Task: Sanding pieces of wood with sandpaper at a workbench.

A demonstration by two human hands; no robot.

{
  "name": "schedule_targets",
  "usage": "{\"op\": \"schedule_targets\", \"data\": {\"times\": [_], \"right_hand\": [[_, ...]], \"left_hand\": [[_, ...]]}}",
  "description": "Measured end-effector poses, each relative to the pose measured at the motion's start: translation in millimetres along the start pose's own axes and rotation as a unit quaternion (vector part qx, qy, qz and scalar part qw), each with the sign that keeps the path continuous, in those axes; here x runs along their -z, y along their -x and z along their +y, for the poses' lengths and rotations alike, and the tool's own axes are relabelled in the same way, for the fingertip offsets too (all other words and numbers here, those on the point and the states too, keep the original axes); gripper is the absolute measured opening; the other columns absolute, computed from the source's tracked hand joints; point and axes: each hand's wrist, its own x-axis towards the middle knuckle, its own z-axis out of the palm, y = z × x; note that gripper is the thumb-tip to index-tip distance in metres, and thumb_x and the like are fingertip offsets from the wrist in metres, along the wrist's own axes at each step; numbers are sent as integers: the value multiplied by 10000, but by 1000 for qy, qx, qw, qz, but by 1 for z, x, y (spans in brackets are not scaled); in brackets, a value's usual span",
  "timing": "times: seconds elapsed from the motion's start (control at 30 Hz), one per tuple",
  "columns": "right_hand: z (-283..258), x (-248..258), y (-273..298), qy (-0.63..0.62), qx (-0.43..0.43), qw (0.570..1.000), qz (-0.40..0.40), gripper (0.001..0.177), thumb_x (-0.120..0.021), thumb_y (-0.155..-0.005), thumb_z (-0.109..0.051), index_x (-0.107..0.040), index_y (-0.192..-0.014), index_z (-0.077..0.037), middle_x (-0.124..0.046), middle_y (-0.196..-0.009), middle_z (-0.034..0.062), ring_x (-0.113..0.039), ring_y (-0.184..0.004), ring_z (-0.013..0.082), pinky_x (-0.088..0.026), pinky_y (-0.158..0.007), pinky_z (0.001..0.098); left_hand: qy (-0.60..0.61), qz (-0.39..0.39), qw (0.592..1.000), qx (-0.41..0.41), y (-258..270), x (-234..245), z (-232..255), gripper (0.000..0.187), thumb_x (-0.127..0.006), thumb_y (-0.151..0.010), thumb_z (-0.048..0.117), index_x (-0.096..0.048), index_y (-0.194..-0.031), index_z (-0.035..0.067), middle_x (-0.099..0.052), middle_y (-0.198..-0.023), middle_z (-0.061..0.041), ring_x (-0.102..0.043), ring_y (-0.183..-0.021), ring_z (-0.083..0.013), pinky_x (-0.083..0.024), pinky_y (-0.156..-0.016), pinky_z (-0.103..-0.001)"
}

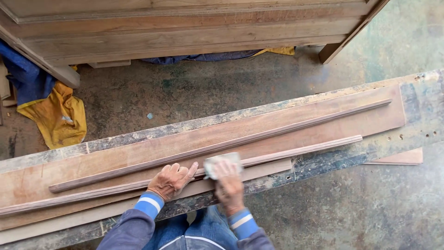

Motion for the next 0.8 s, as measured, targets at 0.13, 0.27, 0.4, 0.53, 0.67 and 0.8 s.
{"op": "schedule_targets", "data": {"times": [0.13,0.27,0.4,0.53,0.67,0.8], "right_hand": [[120,71,-4,189,-41,981,32,229,-559,-953,-4,-736,-1090,-52,-766,-1141,151,-675,-928,281,-548,-899,465],[151,85,11,205,-216,947,119,169,-579,-1026,-56,-715,-1125,-36,-745,-1014,148,-681,-802,243,-634,-792,398],[11,4,9,146,-29,984,98,374,-554,-950,20,-696,-1286,-64,-644,-1400,143,-517,-1419,332,-343,-1247,511],[46,20,10,146,-60,985,73,343,-618,-918,18,-707,-1241,-54,-657,-1376,161,-571,-1353,336,-400,-1201,481],[150,102,-25,209,-138,953,171,362,-533,-982,116,-687,-1287,-3,-666,-1373,211,-638,-1315,331,-506,-1200,453],[107,71,-22,234,-217,931,175,315,-623,-971,49,-691,-1276,10,-646,-1355,245,-613,-1280,383,-482,-1137,470]], "left_hand": [[-19,11,1000,-1,-1,-4,-3,601,-578,-863,165,-517,-1457,102,-509,-759,-7,-543,-705,-171,-481,-604,-302],[0,3,1000,5,0,-2,0,580,-574,-886,178,-515,-1456,94,-508,-750,-8,-538,-692,-174,-481,-598,-311],[7,6,1000,8,-1,-5,0,558,-570,-908,200,-513,-1451,90,-509,-746,-11,-536,-687,-177,-481,-592,-312],[-6,-7,1000,-1,5,-4,1,566,-574,-911,200,-509,-1462,92,-519,-757,-9,-543,-700,-174,-483,-595,-303],[-5,-2,1000,7,-1,0,2,569,-595,-912,241,-508,-1458,106,-532,-774,-3,-548,-712,-173,-494,-614,-304],[12,15,1000,5,-3,3,0,559,-608,-934,309,-509,-1446,109,-531,-757,-2,-548,-706,-177,-495,-604,-314]]}}
